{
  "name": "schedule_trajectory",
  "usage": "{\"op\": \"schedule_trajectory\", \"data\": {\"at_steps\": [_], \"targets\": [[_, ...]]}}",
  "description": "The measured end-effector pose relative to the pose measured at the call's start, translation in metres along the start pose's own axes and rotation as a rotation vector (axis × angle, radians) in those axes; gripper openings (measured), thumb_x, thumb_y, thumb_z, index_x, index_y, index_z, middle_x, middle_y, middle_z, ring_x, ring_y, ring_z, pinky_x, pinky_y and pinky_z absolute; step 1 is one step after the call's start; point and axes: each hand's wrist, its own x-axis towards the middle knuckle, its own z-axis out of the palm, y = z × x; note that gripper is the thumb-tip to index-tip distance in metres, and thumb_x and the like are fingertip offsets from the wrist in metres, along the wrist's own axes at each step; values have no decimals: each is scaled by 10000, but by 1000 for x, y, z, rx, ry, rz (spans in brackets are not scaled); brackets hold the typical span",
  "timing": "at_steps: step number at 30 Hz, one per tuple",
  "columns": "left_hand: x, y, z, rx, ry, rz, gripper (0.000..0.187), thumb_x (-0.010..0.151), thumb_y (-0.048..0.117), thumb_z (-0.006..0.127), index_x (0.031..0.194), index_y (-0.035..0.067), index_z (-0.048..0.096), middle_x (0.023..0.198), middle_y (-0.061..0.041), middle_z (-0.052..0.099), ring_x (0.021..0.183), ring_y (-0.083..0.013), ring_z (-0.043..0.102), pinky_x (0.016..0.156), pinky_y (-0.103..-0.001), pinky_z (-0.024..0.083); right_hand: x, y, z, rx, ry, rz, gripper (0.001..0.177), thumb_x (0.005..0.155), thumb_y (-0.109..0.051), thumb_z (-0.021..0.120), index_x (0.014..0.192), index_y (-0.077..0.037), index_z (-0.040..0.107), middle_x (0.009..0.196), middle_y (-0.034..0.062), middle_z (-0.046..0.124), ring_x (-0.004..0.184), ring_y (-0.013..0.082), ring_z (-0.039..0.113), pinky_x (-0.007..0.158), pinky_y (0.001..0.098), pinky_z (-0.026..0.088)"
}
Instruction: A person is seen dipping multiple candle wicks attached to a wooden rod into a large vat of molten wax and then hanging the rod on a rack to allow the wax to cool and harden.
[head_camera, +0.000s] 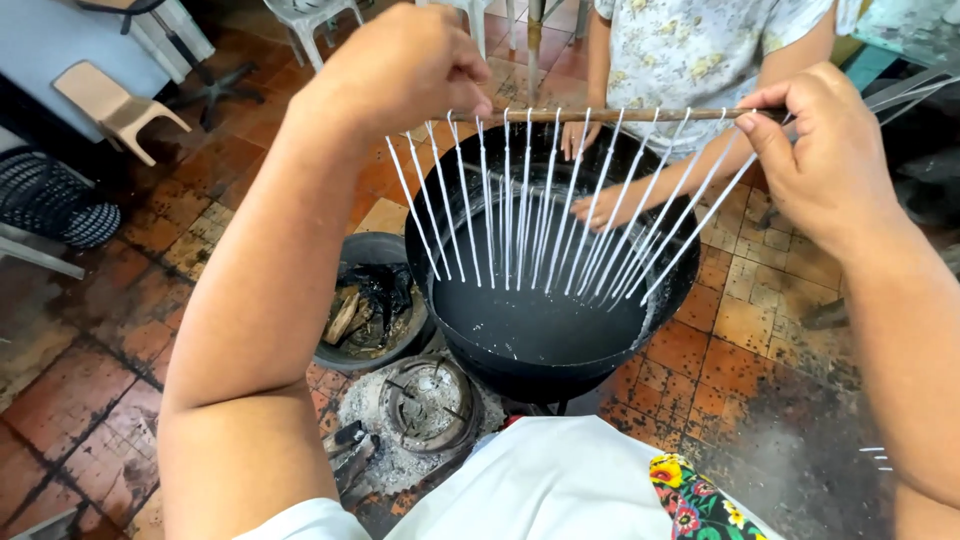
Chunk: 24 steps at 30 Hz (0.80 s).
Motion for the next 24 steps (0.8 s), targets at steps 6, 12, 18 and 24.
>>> {"op": "schedule_trajectory", "data": {"at_steps": [6,12,18,24], "targets": [[-6,-27,0,-33,194,172,96,1006,162,728,1047,105,793,947,-41,758,838,-229,659,655,-420,460,-3,6,-1,-30,10,-8,117,1201,-61,668,1253,40,697,1162,176,589,1107,359,562,908,468,435],[14,-15,17,-40,228,278,129,965,175,762,1062,98,797,925,-39,785,807,-214,692,638,-412,476,-5,18,-1,-43,34,-42,118,1225,-71,676,1243,43,704,1197,184,619,1139,364,582,936,466,444],[28,1,34,-37,228,367,89,977,132,766,908,99,812,912,-75,693,823,-263,649,638,-438,502,-8,18,-2,-42,49,-48,125,1231,-62,675,1266,54,707,1191,185,605,1122,358,567,923,459,432],[28,8,35,-24,146,266,75,946,150,770,907,128,829,929,-37,718,893,-254,671,664,-466,530,-12,14,-3,-43,50,-37,119,1223,-54,677,1277,48,705,1205,188,595,1125,355,566,930,462,440]]}}
